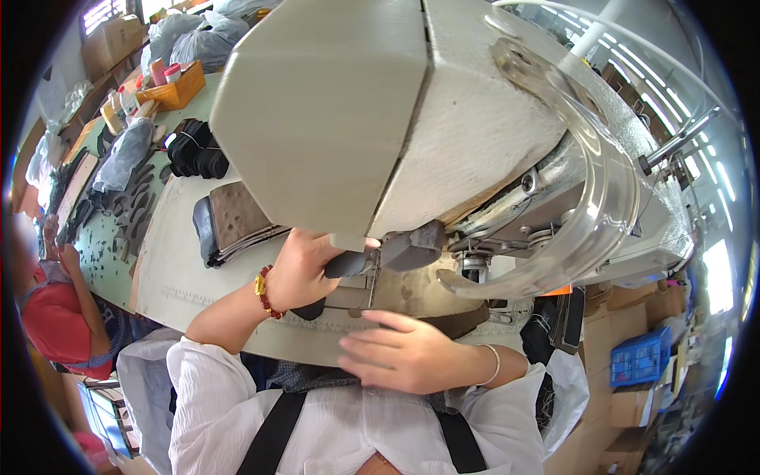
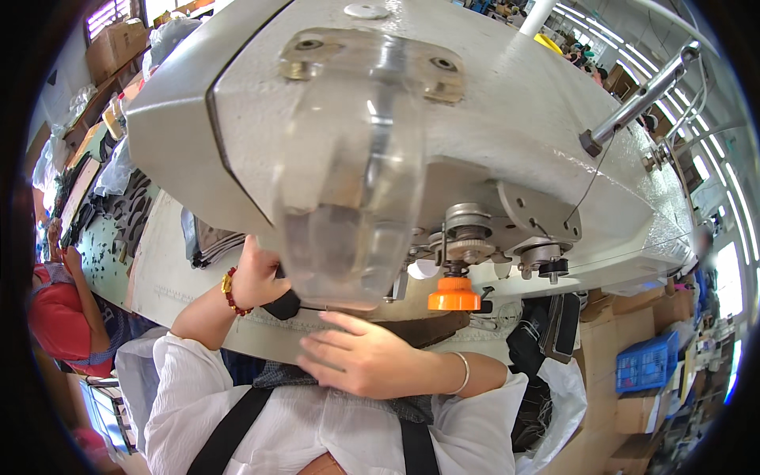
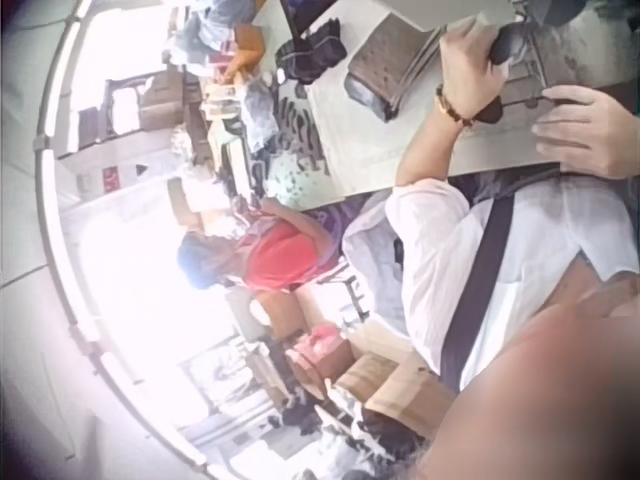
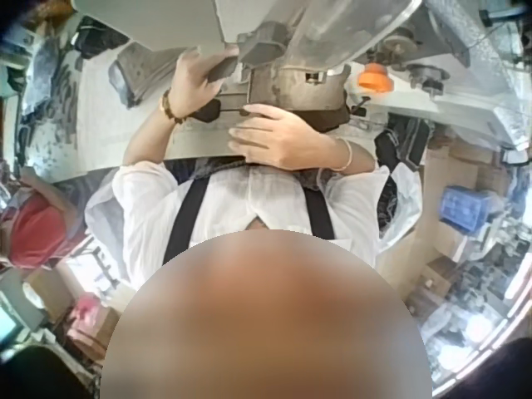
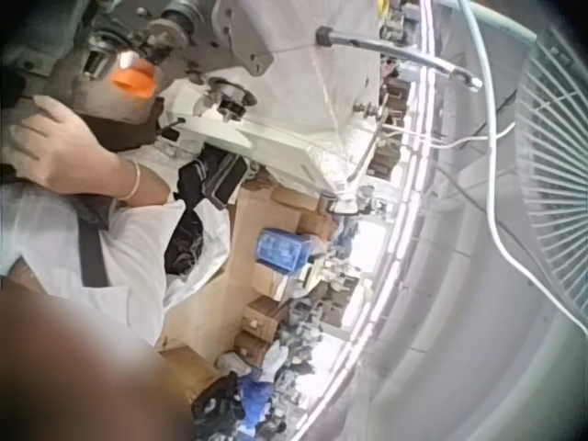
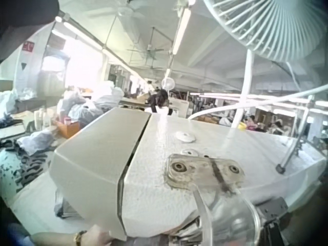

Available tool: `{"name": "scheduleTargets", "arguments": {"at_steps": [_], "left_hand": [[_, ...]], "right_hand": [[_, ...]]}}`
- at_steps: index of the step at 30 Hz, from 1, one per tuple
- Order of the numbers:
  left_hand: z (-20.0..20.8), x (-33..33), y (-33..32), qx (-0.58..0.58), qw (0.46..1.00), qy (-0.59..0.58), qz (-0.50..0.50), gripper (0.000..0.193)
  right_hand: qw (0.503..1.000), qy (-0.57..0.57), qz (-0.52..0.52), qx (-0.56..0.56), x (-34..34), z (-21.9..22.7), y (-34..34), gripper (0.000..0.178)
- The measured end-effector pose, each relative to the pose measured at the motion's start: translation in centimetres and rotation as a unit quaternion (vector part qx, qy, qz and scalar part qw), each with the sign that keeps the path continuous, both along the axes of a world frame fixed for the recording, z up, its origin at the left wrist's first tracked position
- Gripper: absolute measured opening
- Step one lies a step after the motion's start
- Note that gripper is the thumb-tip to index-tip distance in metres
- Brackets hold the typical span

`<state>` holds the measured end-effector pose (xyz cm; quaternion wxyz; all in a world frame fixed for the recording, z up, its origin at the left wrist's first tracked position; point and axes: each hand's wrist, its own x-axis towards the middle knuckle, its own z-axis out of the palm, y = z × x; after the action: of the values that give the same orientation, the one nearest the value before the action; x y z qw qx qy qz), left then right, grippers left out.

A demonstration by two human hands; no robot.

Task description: Use a specialized industrial sewing machine to stitch together components of a shoe upper.

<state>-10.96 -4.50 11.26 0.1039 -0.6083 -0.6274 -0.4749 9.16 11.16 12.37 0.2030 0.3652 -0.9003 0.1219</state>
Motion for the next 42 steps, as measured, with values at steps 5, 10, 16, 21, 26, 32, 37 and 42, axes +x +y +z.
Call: {"name": "scheduleTargets", "arguments": {"at_steps": [5, 10, 16, 21, 26, 32, 37, 42], "left_hand": [[0.7, 0.3, -0.2, -0.03, 0.999, 0.019, 0.012, 0.054], [1.0, 0.2, 0.4, 0.022, 0.998, 0.06, -0.026, 0.043], [1.1, 0.0, 0.1, -0.005, 0.984, 0.172, -0.048, 0.042], [0.7, -0.3, 0.6, 0.049, 0.962, 0.266, -0.038, 0.037], [0.2, -0.4, 1.0, 0.089, 0.946, 0.307, -0.051, 0.027], [-0.3, -0.5, 1.3, 0.123, 0.939, 0.318, -0.045, 0.022], [-0.7, -0.8, 1.1, 0.108, 0.937, 0.328, -0.055, 0.021], [-0.8, -0.7, 0.9, 0.087, 0.934, 0.343, -0.057, 0.021]], "right_hand": [[0.947, 0.172, -0.265, 0.066, 0.5, -0.3, 0.8, 0.044], [0.944, 0.218, -0.242, 0.055, -0.9, -0.9, 1.4, 0.029], [0.959, 0.224, -0.173, -0.011, -0.7, 0.2, 1.9, 0.016], [0.959, 0.225, -0.173, 0.001, -0.6, 0.3, 2.3, 0.016], [0.949, 0.254, -0.185, 0.025, -0.9, -0.4, 2.7, 0.015], [0.947, 0.275, -0.165, 0.005, -0.8, -0.6, 2.6, 0.016], [0.936, 0.323, -0.141, -0.007, -1.1, -0.4, 2.1, 0.02], [0.934, 0.325, -0.147, 0.0, -0.9, -0.3, 2.1, 0.018]]}}
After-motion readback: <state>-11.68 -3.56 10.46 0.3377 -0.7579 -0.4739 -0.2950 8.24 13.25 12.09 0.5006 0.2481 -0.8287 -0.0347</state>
